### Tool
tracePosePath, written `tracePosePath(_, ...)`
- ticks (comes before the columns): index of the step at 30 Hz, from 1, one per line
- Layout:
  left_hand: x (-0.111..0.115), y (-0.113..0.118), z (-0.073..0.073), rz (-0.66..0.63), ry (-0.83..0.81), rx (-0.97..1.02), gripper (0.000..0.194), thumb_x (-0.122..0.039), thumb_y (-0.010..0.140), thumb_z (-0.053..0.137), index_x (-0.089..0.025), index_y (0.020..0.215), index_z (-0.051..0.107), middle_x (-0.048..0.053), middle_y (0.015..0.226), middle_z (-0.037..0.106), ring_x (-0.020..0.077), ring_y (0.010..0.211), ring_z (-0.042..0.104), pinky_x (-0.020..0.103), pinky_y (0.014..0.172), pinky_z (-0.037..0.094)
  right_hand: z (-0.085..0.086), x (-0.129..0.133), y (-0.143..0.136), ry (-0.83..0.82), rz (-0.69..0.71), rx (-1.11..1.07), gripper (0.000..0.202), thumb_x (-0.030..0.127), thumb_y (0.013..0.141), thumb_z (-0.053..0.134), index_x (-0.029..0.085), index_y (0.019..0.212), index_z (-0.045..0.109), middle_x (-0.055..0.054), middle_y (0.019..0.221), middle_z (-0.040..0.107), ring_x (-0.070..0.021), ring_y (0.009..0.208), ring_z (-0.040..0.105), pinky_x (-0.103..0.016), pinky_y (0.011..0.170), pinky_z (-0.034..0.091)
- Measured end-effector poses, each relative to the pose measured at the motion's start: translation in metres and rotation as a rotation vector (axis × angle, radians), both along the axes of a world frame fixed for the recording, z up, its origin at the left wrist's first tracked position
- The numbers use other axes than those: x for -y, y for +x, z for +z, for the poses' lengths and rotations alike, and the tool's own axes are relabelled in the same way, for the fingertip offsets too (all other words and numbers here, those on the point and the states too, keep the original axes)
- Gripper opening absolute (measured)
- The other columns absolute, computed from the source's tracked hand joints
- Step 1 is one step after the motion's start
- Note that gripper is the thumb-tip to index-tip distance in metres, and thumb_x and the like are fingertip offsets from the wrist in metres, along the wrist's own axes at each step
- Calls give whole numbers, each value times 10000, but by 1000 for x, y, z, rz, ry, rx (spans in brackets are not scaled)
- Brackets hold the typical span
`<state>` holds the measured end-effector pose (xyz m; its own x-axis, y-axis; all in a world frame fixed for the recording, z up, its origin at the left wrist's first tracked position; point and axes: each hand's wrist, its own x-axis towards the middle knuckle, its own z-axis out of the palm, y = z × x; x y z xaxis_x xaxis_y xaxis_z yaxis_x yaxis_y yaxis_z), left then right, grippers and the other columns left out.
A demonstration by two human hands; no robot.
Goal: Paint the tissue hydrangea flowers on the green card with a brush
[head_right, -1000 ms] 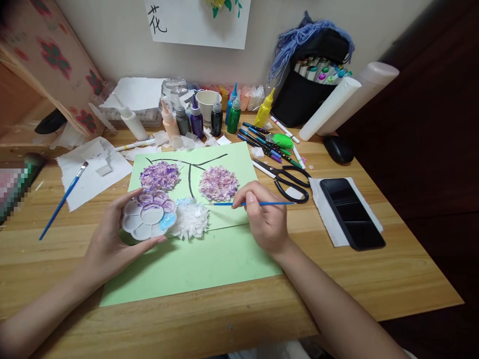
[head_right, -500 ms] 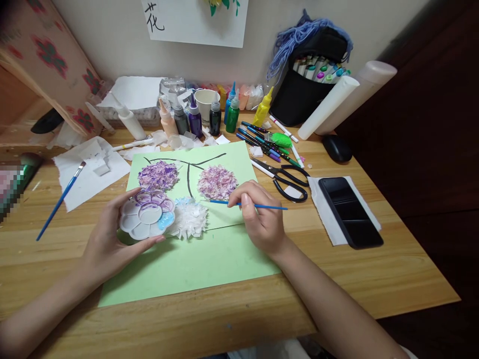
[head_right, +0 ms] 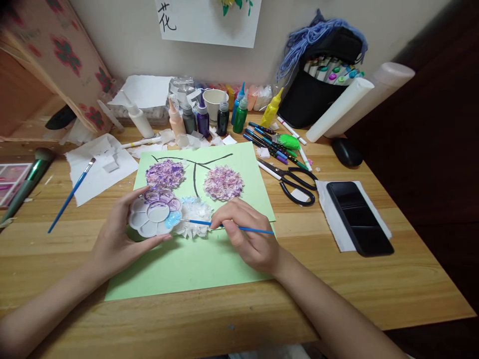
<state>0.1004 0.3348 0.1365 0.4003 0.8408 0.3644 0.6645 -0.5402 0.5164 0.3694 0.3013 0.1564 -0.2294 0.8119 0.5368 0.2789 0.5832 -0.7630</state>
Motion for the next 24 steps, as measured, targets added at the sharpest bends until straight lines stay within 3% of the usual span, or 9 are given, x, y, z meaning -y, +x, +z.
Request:
tracePosePath(7,0,-1,1,8,-17,-9,865,-459,750,776,-301,1455,299,95,1366,547,295,1233,576,450,999,525,3,0,0,34,-6,27,274,213,979,403,206,860,650,-44,766,694,-173,713,639,-322,668,496)
tracePosePath(24,0,0,1,4,-5,-17,865,-448,748,781,-289,1452,304,91,1371,539,282,1235,568,413,996,521,6,-1,0,64,57,80,269,255,1005,396,195,920,645,-59,795,715,-174,752,657,-319,687,505)
